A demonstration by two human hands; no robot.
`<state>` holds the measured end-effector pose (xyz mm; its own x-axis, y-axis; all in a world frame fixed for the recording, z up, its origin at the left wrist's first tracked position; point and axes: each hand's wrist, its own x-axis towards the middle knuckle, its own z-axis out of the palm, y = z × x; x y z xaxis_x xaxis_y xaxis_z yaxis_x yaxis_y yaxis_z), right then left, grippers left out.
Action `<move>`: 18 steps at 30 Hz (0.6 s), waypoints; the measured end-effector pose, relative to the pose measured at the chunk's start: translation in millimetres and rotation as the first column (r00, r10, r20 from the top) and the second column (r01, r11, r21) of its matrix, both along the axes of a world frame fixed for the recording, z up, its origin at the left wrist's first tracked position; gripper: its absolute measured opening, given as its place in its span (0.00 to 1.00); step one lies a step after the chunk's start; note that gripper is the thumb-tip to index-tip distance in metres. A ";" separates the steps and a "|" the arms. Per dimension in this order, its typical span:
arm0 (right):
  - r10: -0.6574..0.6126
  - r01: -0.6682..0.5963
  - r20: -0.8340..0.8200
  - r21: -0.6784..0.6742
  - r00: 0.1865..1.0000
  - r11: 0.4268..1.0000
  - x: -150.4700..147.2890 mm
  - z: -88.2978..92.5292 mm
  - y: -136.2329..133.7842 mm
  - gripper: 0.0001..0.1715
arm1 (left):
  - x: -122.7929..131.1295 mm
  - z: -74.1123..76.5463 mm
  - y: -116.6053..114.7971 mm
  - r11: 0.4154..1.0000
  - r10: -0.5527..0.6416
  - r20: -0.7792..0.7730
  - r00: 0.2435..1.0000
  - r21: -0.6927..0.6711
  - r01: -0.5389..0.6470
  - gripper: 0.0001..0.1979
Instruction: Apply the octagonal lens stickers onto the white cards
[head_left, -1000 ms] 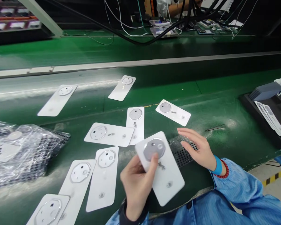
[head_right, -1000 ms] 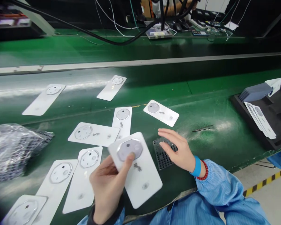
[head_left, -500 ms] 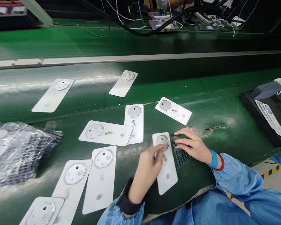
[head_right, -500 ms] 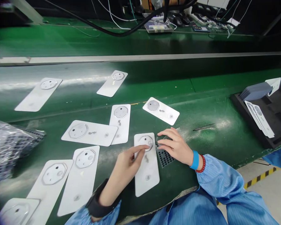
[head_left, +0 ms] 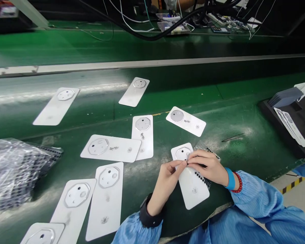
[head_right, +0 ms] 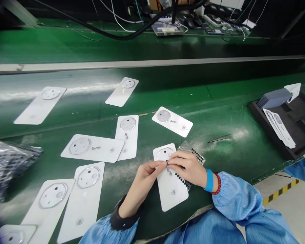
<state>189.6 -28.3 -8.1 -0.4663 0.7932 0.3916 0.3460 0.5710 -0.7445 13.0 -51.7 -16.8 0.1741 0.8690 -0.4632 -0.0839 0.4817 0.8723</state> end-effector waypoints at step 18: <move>-0.119 0.119 0.039 0.002 0.992 0.993 -5.4 -19.6 -16.9 0.09 | 6.4 4.4 -0.8 0.996 0.062 -0.166 0.984 0.073 -0.050 0.20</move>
